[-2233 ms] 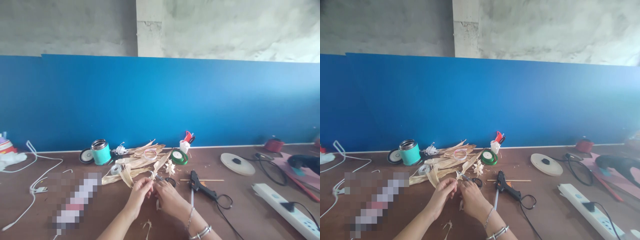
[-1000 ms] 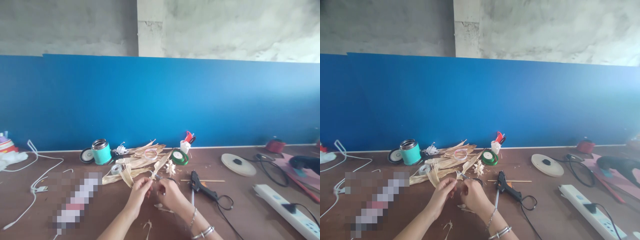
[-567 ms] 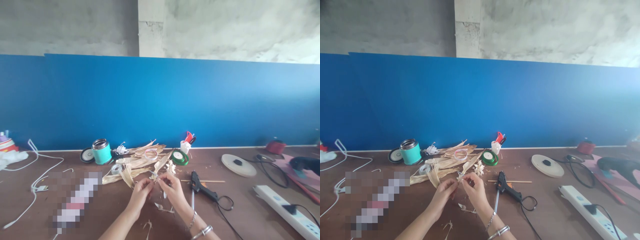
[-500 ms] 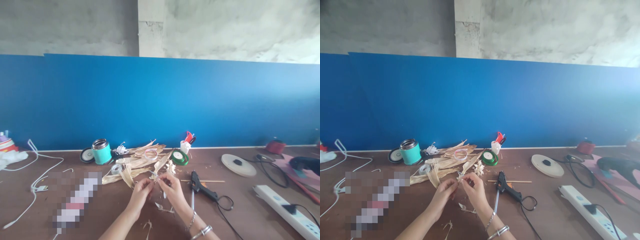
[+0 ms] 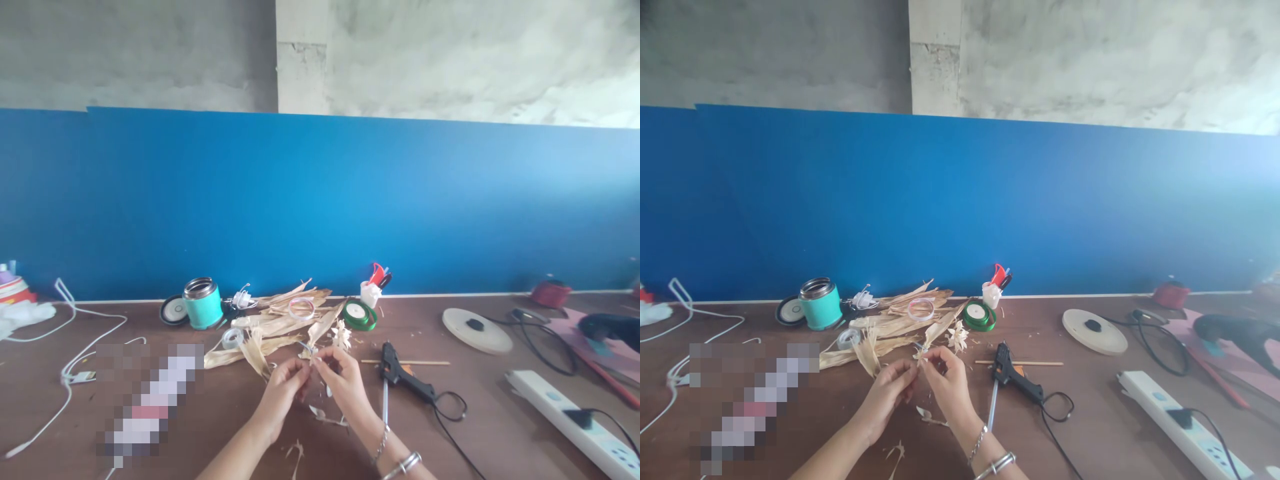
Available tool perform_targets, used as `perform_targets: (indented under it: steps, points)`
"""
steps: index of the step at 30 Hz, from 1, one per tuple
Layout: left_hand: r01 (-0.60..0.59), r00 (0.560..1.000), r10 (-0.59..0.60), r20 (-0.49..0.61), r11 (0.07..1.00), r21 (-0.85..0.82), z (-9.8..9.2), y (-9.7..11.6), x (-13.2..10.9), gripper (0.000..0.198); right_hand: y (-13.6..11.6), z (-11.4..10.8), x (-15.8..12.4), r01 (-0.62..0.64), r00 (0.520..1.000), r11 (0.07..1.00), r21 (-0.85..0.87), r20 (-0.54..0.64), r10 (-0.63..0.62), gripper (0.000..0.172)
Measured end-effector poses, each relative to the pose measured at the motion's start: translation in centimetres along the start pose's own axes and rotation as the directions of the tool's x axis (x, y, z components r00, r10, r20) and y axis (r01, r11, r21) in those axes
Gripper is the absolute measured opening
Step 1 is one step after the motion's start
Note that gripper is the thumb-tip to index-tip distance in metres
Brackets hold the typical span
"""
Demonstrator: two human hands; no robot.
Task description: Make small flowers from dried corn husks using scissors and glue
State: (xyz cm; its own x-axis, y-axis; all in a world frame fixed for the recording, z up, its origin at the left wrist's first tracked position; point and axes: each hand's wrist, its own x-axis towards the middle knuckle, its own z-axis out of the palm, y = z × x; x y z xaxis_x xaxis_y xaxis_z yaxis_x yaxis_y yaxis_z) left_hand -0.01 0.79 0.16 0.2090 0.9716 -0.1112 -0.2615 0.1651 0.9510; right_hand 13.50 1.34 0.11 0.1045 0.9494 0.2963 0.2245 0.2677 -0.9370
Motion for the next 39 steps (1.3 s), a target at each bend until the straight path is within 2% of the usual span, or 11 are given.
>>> perform_targets:
  steps: [16,23,30,39]
  points:
    - [0.004,0.999,-0.003,0.049,1.000,-0.009,-0.25,-0.25,0.11,0.034,-0.23,0.15,-0.12,-0.053,0.999,0.992,0.112,0.002,0.054,0.018]
    - [-0.010,0.999,0.010,0.053,1.000,0.003,-0.33,-0.32,0.18,0.033,-0.33,0.16,-0.06,-0.081,0.996,0.966,0.244,0.044,0.072,0.024]
    - [-0.016,0.998,0.016,0.067,1.000,-0.005,-0.46,-0.49,0.25,0.033,-0.47,0.27,-0.09,-0.090,0.996,0.940,0.330,0.029,0.086,0.032]
    - [-0.031,0.999,0.031,0.033,0.999,0.007,-0.43,-0.40,0.22,0.028,-0.11,0.31,-0.09,-0.115,0.993,0.932,0.343,0.061,0.100,0.035]
